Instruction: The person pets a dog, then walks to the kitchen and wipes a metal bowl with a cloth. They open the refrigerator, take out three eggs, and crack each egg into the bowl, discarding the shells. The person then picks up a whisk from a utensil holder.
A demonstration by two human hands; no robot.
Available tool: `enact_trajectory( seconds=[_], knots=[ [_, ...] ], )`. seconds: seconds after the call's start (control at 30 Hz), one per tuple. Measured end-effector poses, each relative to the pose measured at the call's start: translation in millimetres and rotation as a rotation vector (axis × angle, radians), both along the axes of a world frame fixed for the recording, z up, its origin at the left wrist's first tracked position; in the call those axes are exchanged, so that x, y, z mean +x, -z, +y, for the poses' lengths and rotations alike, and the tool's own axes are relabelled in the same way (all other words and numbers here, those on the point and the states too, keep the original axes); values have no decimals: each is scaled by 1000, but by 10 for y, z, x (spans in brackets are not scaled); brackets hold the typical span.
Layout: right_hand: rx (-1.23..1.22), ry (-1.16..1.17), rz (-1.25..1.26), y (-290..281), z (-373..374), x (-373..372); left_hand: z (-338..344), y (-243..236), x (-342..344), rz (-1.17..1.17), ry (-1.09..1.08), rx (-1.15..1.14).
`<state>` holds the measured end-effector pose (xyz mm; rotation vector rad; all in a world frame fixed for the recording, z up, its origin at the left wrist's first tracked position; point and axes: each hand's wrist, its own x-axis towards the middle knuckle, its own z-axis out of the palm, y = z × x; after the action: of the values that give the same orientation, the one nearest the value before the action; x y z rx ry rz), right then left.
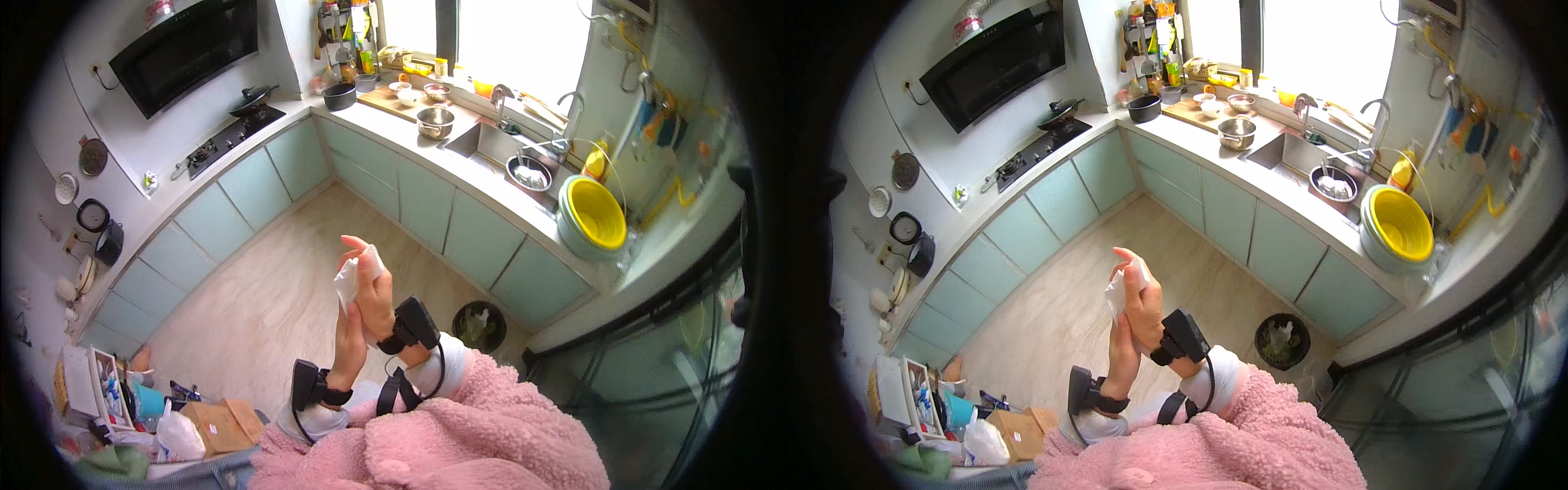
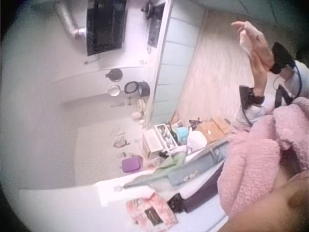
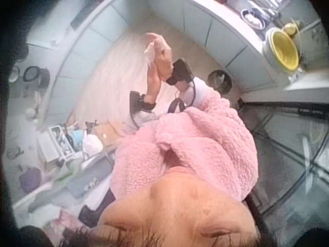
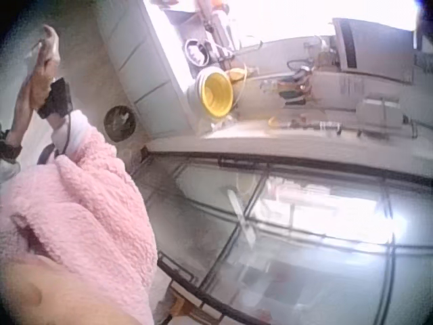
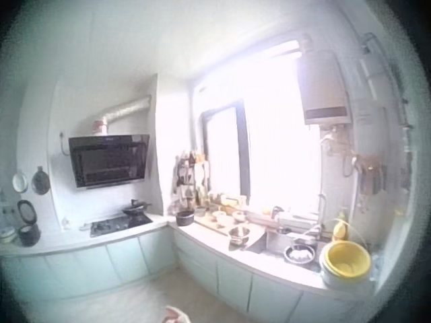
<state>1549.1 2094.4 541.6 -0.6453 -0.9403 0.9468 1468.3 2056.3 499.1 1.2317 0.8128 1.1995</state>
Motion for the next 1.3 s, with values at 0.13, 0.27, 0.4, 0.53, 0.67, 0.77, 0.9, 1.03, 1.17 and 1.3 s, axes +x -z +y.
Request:
enact_trajectory(
  seconds=[0.13, 0.27, 0.4, 0.53, 0.67, 0.77, 0.9, 1.03, 1.17, 1.3],
  knots=[
    [0, 75, -123, 123, 1072, 350, 1192, 149, 177, 67, -13, 11],
    [-83, 309, -212, 204, 2132, 857, 2577, 360, 328, 39, 122, -124],
    [-252, 553, -325, 227, 2932, 1415, 3943, 516, 763, 164, 143, 162],
    [-316, 862, -426, 395, 3291, 2145, 4937, 692, 1150, 143, 364, -67],
    [-297, 1071, -202, 680, 3511, 2906, 5932, 1083, 1613, 403, 486, -140],
    [-361, 1292, -224, 833, 3835, 3337, 6826, 1410, 2063, 336, 454, 33],
    [-543, 1154, -327, 850, 4450, 3874, 8252, 1576, 2753, 538, 207, 310],
    [-517, 1196, -503, 891, 5285, 4206, 9607, 1489, 3334, 637, 103, 269],
    [-539, 1193, -370, 987, 5897, 4373, 10525, 1486, 3714, 623, 144, 339],
    [-657, 1215, -399, 1111, 6220, 4466, 10981, 1465, 4015, 767, 54, 309]
  ],
)
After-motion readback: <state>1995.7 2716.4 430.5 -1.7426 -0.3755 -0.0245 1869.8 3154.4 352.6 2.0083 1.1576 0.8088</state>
